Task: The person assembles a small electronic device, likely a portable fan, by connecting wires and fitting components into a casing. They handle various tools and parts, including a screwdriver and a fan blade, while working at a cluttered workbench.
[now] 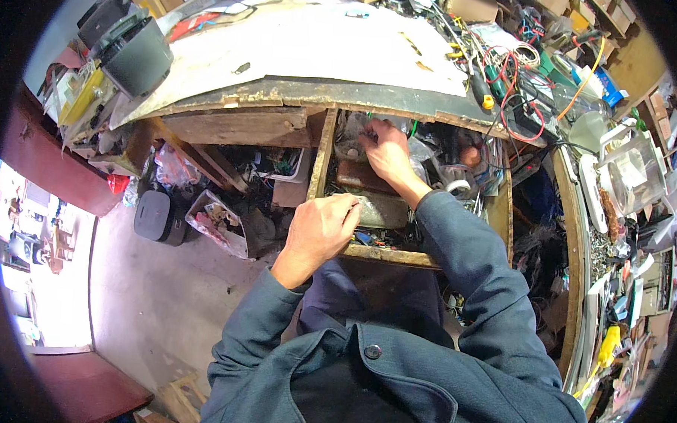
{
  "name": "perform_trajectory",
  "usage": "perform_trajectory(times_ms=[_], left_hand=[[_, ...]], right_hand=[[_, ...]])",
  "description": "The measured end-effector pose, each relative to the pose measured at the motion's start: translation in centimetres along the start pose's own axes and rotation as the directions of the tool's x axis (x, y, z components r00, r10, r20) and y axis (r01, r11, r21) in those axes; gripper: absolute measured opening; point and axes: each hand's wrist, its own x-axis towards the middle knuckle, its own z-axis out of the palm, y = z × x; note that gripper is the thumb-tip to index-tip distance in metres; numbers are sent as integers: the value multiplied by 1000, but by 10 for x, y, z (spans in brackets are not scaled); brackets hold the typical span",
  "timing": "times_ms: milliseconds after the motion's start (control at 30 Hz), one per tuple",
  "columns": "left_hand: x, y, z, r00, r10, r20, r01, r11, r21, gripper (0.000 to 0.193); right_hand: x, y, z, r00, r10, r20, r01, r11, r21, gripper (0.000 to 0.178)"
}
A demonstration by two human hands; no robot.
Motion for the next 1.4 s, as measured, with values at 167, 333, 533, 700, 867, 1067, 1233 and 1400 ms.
perform_trajectory(times_ms=[167, 333, 533, 700, 867, 1067, 1233, 1400], left_hand=[[2, 4, -1, 1000, 23, 8, -23, 1000, 11, 19], [3, 8, -3, 1000, 11, 4, -11, 999, 33, 17], [4, 9, -3, 1000, -9, 18, 9, 999, 37, 17], [4, 9, -2, 1000, -25, 17, 24, 999, 31, 18], [5, 9, -1, 999, -28, 18, 27, 999, 17, 18], [5, 8, 0, 1000, -6, 8, 6, 1000, -18, 19], [3, 9, -2, 998, -52, 16, 53, 998, -15, 19], [5, 9, -3, 1000, -12, 21, 12, 1000, -9, 19]], right_hand=[[-16, -9, 1, 932, -295, 209, 337, 919, -206, 41], [-28, -21, -9, 864, -370, 342, 476, 819, -319, 40], [-33, -30, -10, 866, -341, 366, 464, 820, -335, 43], [-20, -22, -16, 860, -327, 391, 423, 886, -190, 40], [-14, -9, -33, 920, -333, 204, 317, 942, 108, 41], [-11, 24, -39, 973, -188, -131, 118, 902, -415, 53], [-10, 32, -38, 995, -27, -92, -19, 884, -467, 55], [-15, 52, -35, 984, -5, 176, 98, 847, -522, 55]])
